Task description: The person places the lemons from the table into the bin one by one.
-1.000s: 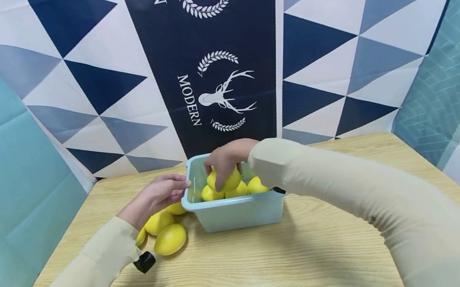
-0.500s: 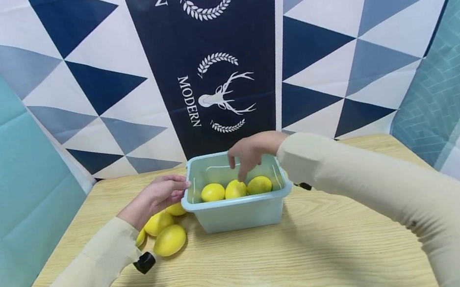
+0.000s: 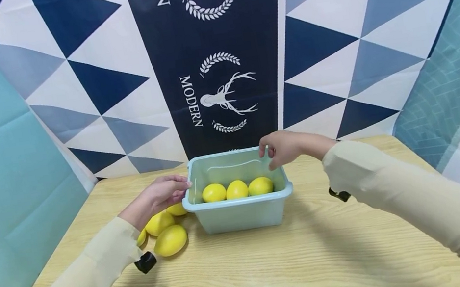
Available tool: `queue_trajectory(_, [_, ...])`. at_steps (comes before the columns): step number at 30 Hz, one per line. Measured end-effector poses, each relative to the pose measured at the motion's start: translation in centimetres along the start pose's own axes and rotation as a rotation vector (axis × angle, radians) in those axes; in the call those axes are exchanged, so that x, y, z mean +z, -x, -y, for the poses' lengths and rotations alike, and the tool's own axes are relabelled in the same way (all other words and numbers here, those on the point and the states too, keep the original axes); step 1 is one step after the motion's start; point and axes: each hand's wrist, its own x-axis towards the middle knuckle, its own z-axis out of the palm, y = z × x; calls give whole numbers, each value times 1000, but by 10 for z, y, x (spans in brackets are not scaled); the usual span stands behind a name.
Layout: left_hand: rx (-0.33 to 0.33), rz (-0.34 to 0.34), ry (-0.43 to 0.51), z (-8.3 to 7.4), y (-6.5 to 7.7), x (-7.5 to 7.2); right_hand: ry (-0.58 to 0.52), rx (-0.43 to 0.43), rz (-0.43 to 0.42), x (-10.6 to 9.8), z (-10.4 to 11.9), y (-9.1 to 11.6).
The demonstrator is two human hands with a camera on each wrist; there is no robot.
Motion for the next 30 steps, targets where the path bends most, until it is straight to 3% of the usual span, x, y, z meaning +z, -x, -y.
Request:
queue_trajectory(7, [-9,2,11,-1,-3,-2,-86,46,-142,8,-18,7])
queue_trajectory(14, [7,24,-23,-1,-1,-3,-212,195,-205,17,-33,12])
queue_trajectory(21, [79,74,-140,3,-1,-12,-416,332,-117,21,-41,12])
queue_trajectory(30, [208,84,-379,7,8,-27,-670,346,26,26,-43,12])
